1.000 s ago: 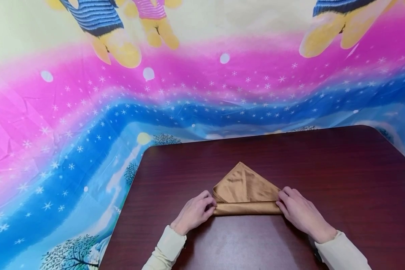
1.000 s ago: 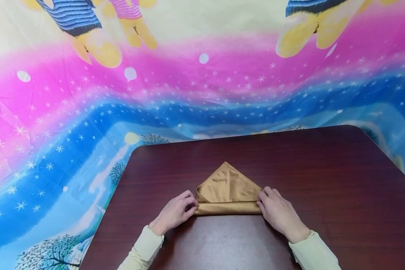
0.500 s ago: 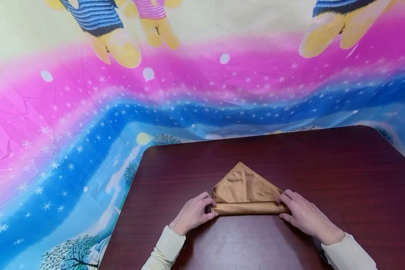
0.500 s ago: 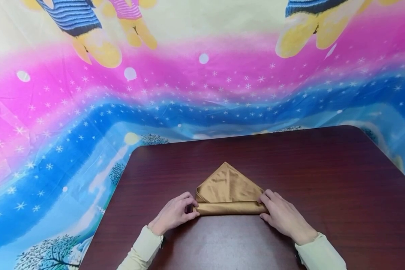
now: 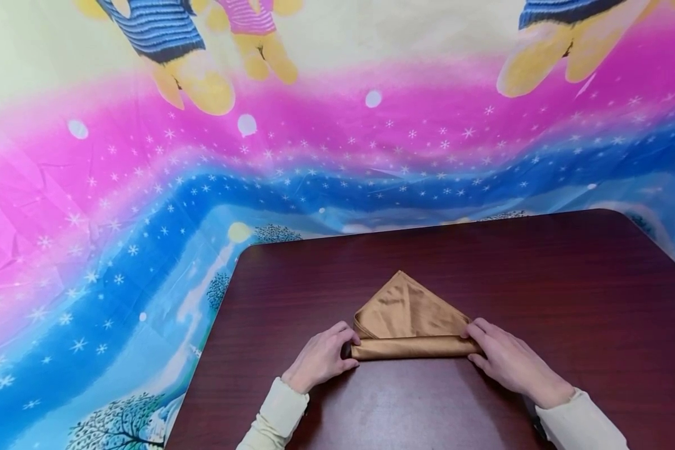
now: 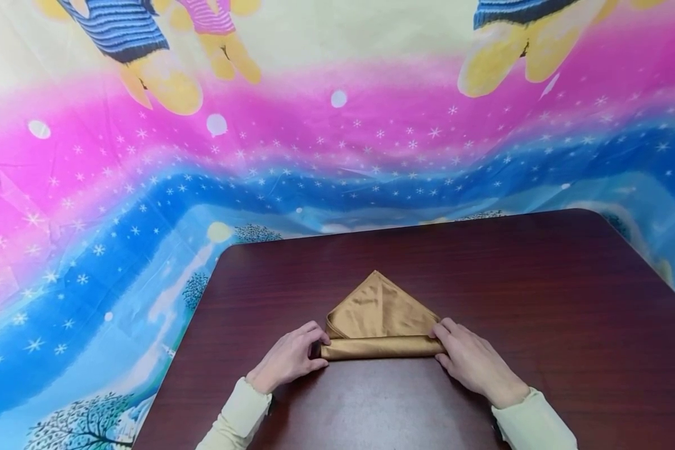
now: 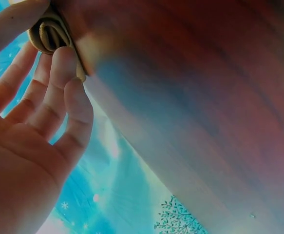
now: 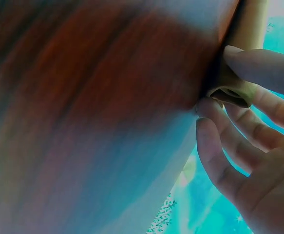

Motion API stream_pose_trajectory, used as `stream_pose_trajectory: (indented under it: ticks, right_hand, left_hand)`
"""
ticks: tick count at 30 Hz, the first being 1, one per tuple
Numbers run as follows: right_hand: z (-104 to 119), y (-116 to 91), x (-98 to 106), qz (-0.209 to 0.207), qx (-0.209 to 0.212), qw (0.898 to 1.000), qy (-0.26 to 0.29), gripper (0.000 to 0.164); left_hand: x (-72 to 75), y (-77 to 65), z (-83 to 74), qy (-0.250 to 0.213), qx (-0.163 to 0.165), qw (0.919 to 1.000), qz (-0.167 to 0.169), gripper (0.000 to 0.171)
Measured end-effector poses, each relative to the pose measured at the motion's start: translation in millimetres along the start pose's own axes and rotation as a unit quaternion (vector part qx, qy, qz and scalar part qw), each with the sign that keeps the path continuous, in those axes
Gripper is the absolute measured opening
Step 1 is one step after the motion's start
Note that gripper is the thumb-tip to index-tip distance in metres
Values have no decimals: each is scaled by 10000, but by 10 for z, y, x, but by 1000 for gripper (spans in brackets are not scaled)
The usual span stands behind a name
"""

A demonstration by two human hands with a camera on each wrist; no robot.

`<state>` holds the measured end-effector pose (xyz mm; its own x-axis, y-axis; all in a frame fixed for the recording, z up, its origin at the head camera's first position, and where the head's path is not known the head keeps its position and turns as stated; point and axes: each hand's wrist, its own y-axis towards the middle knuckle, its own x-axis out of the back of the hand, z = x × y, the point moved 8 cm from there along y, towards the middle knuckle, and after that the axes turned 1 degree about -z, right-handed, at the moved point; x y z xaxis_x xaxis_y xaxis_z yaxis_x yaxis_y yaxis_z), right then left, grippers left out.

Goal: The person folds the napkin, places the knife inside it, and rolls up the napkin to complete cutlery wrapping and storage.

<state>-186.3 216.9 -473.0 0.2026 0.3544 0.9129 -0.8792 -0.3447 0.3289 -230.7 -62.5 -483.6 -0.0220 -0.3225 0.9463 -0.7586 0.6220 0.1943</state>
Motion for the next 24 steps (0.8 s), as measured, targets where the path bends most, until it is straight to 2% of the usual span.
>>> stream_pose_trajectory:
  ticks: [6,13,24]
  right_hand:
    - [1,0,6,-3,-16,10000,-29,32]
    - [-20,7,3,49,-150,9999,-33,28]
    - [-53,5,-10,52,-408,9991,113,26]
  left_hand:
    - [6,-3,1,120,-71,9999,-48,25]
    - [16,-9,16,0,-60,9999,-110,24]
    - [12,-3,84,-289,189,9994,-52,31]
